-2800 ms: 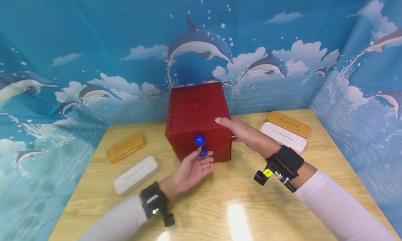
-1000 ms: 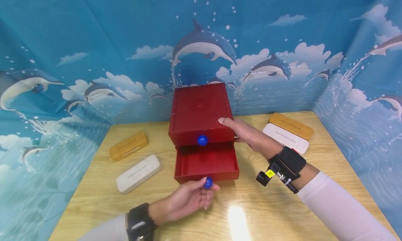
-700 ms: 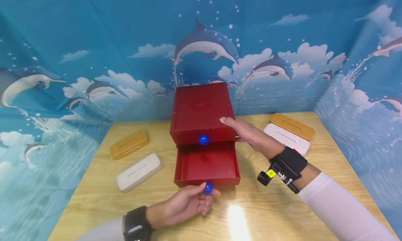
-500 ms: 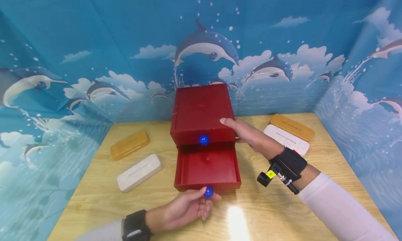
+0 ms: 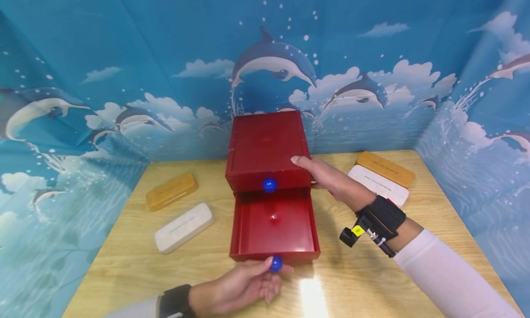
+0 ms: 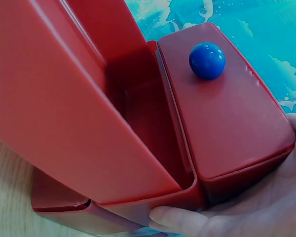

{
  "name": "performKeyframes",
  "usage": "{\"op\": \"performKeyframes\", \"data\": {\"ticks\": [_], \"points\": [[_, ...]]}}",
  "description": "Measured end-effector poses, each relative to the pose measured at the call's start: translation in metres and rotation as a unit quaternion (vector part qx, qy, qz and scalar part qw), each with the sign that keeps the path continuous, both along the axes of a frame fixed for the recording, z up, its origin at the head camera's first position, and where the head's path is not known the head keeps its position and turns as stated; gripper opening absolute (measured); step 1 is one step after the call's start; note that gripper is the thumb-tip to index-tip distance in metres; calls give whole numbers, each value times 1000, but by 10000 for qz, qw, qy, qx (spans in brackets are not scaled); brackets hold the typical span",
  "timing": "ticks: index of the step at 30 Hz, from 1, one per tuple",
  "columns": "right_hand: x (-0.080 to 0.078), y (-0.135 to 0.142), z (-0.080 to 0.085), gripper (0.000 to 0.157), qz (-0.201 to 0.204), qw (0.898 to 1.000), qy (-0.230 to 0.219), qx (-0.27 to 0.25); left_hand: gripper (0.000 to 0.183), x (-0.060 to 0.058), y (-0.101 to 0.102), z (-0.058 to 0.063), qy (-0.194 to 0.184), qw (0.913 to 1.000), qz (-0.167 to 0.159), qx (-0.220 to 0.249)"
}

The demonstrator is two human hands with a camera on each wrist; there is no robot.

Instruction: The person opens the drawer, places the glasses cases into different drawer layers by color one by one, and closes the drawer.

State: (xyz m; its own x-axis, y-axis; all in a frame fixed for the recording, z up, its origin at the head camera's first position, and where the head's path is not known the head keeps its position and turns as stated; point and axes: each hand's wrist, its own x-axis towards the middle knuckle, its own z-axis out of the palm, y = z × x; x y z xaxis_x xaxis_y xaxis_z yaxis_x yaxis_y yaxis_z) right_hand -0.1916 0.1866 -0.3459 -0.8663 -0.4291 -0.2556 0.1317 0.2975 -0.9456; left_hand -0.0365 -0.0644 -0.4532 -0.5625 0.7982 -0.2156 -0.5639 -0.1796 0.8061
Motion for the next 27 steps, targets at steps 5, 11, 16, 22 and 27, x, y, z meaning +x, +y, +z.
{"op": "performKeyframes", "data": {"ticks": [5, 11, 16, 22, 27], "points": [[1, 0, 0, 62, -5, 10000, 19, -2, 53, 4, 0, -1, 70, 9999, -114, 79], [1, 1, 0, 62, 18, 10000, 26, 7, 55, 6, 1, -1, 135, 9997, -187, 57], [1, 1, 1, 62, 24, 10000, 43, 26, 53, 7, 2, -3, 156, 9996, -223, 94], [1, 1, 1, 62, 31, 10000, 16, 8, 52, 6, 1, -4, 177, 9990, -417, -29], [1, 1, 0, 63, 21, 10000, -1, 36, 52, 5, -2, -4, 248, 9983, -522, -25]]}}
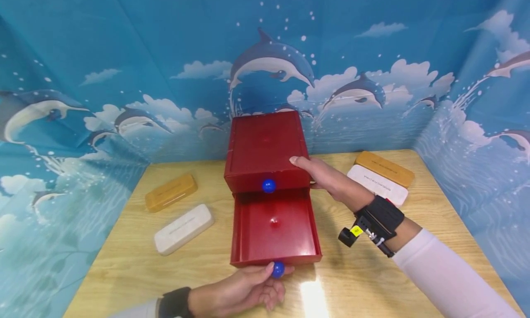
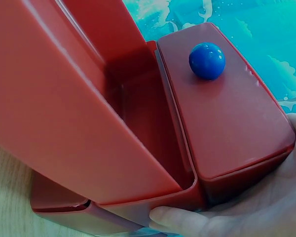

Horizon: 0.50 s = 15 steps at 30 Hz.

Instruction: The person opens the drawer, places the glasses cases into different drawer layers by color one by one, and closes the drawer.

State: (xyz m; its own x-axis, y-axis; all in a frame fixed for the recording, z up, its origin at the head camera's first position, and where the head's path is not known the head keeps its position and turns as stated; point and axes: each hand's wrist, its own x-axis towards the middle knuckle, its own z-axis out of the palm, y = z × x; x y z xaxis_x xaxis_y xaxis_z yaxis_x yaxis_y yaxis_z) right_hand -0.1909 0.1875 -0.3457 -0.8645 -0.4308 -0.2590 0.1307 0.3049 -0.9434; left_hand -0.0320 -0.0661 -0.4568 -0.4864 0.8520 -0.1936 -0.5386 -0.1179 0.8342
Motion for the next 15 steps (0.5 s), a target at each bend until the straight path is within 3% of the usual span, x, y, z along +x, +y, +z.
{"op": "performKeyframes", "data": {"ticks": [5, 9, 12, 15], "points": [[-1, 0, 0, 62, -9, 10000, 18, 16, 52, -1, -3, 2, 203, 9997, -95, -6], [-1, 0, 0, 62, -26, 10000, 31, 10, 50, -3, -9, 5, 628, 9967, -410, -323], [-1, 0, 0, 63, -59, 10000, 4, 16, 43, -7, -17, 8, 1126, 9868, -746, -898], [-1, -1, 0, 64, -72, 10000, -26, 38, 38, -10, -26, 11, 1668, 9693, -982, -1520]]}}
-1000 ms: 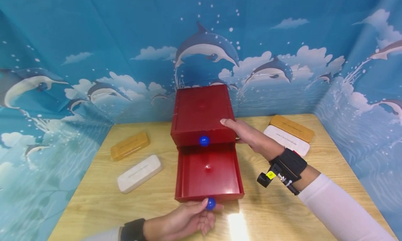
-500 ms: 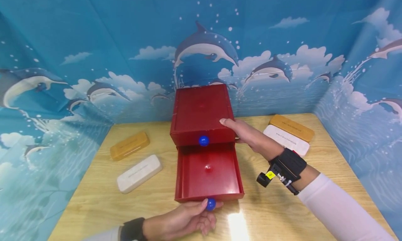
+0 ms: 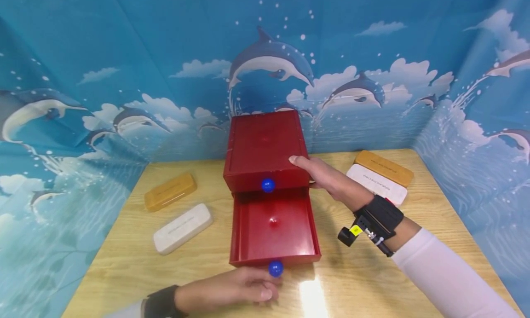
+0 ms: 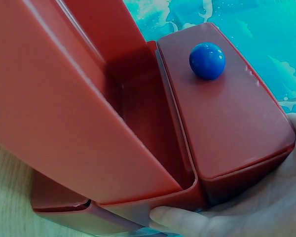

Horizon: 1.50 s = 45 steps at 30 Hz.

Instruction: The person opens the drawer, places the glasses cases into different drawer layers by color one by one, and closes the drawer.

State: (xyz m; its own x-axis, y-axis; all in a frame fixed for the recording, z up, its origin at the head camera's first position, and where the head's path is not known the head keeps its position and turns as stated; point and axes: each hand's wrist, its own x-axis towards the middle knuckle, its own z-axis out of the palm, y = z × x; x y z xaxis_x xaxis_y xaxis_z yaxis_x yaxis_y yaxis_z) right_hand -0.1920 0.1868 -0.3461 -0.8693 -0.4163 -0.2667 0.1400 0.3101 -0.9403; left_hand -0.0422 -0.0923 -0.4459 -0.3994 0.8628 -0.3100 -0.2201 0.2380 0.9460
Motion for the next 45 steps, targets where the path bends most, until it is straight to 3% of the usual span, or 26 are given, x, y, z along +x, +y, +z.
{"op": "performKeyframes", "data": {"ticks": [4, 7, 10, 13, 15, 18, 22, 23, 26, 30, 33, 35, 37, 45], "points": [[0, -1, 1, 63, -20, 10000, -5, 31, 41, -3, -11, 2, 870, 9949, -230, -460], [0, -2, 2, 63, -22, 10000, 4, 33, 39, -5, -21, 5, 1625, 9835, -395, -691], [0, -2, 2, 63, -1, 10000, 12, 19, 35, -8, -33, 11, 2342, 9628, -754, -1113], [0, -1, 1, 64, 7, 10000, 19, 19, 31, -13, -46, 19, 2873, 9364, -1246, -1582], [0, -1, 0, 64, -1, 10000, 18, 18, 30, -17, -55, 26, 3001, 9255, -1472, -1781], [0, -1, 0, 65, 2, 10000, 40, 4, 31, -26, -71, 39, 3003, 9198, -1519, -2017], [0, -1, 0, 63, 26, 10000, 63, -18, 43, -39, -93, 60, 3008, 9148, -1128, -2447], [0, -1, 0, 63, 23, 10000, 63, -11, 47, -43, -97, 64, 3093, 9100, -958, -2589], [0, 0, 0, 62, -12, 10000, 53, 18, 66, -53, -106, 73, 3479, 8779, -253, -3280], [2, 1, -1, 63, -42, 10000, 37, -31, 94, -65, -114, 75, 3937, 8179, 615, -4150], [2, 2, -2, 63, -60, 10000, 26, -53, 111, -74, -120, 67, 4218, 7946, 885, -4276], [3, 4, -3, 63, -89, 9999, 13, -59, 119, -79, -125, 59, 4328, 7884, 989, -4259], [3, 4, -3, 63, -80, 9999, 18, -74, 124, -83, -132, 50, 4329, 7893, 1077, -4218], [1, 1, -3, 61, -21, 10000, 45, -54, 128, -91, -153, 21, 3862, 8046, 1489, -4257]]}}
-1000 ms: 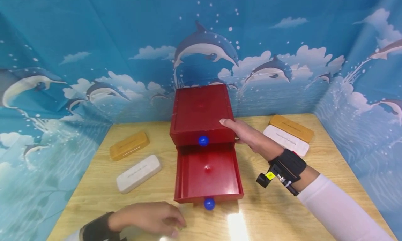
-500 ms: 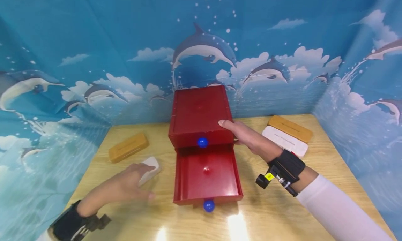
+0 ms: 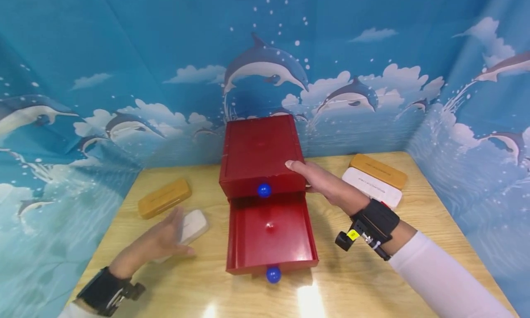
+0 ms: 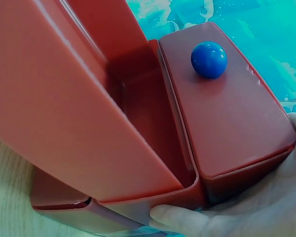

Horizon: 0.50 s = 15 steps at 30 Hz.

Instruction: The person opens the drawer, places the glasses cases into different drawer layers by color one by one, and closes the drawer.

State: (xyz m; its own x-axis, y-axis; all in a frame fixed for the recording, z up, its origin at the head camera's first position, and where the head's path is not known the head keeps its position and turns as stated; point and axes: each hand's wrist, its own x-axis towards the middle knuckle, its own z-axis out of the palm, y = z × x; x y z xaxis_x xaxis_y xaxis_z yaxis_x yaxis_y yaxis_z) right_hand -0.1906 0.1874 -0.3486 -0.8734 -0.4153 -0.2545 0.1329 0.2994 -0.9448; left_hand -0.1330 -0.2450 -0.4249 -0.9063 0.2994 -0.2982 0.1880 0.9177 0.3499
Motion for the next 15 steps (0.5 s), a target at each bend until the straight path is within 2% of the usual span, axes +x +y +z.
{"op": "performKeyframes", "data": {"ticks": [3, 7, 15], "points": [[1, 0, 1, 60, 7, 10000, 18, 35, 125, 1, -2, -8, 54, 9999, 111, 51], [1, -1, 2, 61, -2, 10000, -3, 54, 118, 1, -3, -15, 292, 9991, 177, -235], [1, -1, 1, 63, -51, 10000, -28, 79, 101, -1, -5, -25, 1018, 9917, 39, -787]]}}
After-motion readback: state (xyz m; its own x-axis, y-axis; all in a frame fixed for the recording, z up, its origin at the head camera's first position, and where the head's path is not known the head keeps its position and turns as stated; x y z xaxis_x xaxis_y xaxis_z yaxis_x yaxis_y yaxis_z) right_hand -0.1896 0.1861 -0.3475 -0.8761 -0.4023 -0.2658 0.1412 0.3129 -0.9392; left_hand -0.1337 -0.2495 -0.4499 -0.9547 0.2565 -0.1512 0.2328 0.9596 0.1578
